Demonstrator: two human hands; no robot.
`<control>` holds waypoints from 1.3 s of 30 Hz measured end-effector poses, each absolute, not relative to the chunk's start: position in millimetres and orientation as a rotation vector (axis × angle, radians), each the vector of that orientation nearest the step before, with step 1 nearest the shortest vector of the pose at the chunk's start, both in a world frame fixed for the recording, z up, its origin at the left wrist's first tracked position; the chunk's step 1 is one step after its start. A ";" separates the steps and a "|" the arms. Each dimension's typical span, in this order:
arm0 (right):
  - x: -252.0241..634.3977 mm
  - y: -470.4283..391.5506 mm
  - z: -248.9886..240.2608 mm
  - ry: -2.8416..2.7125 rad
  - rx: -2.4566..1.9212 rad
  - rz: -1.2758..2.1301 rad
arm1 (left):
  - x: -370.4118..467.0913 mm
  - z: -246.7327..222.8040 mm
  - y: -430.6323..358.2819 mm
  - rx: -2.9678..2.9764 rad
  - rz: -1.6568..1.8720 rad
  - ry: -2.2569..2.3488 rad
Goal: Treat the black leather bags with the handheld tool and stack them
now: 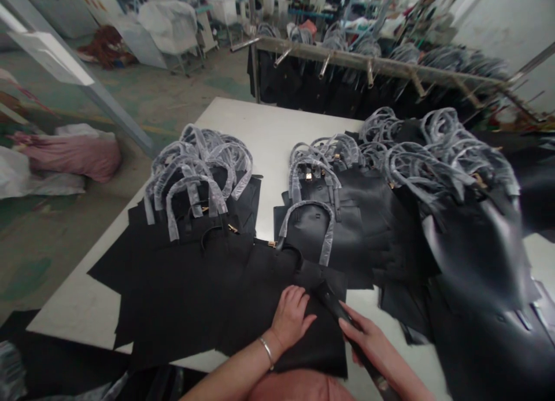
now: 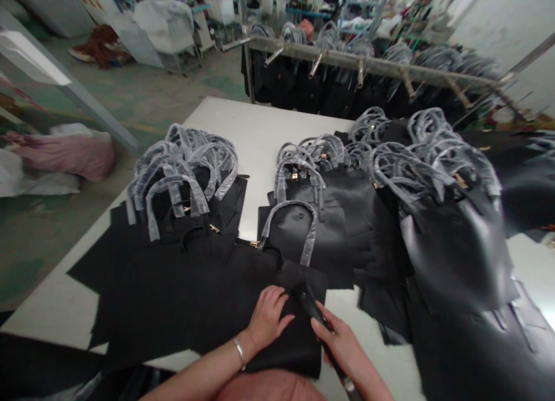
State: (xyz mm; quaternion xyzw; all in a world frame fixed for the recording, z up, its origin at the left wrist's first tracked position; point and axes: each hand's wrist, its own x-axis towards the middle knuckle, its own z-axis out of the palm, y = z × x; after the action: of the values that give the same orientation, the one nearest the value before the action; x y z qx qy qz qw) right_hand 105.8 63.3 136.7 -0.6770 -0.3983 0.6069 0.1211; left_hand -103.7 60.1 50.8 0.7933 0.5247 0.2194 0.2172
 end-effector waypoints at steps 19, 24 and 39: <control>49.3 111.6 141.6 -1.160 -1.831 1.870 | -103.2 41.1 57.7 2.191 0.644 1.403; 41.2 113.8 144.0 -1.270 -1.811 1.892 | -103.0 42.8 58.2 2.184 0.627 1.397; -9.5 136.3 143.4 -1.792 -1.689 1.708 | -92.3 21.5 53.8 2.186 0.479 1.347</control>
State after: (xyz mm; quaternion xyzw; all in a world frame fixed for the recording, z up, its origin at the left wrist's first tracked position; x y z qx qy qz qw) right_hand -9.5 136.3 143.4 -0.5622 -0.5963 0.5685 0.0721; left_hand -92.3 53.8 21.5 0.8078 0.4977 0.1771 0.2615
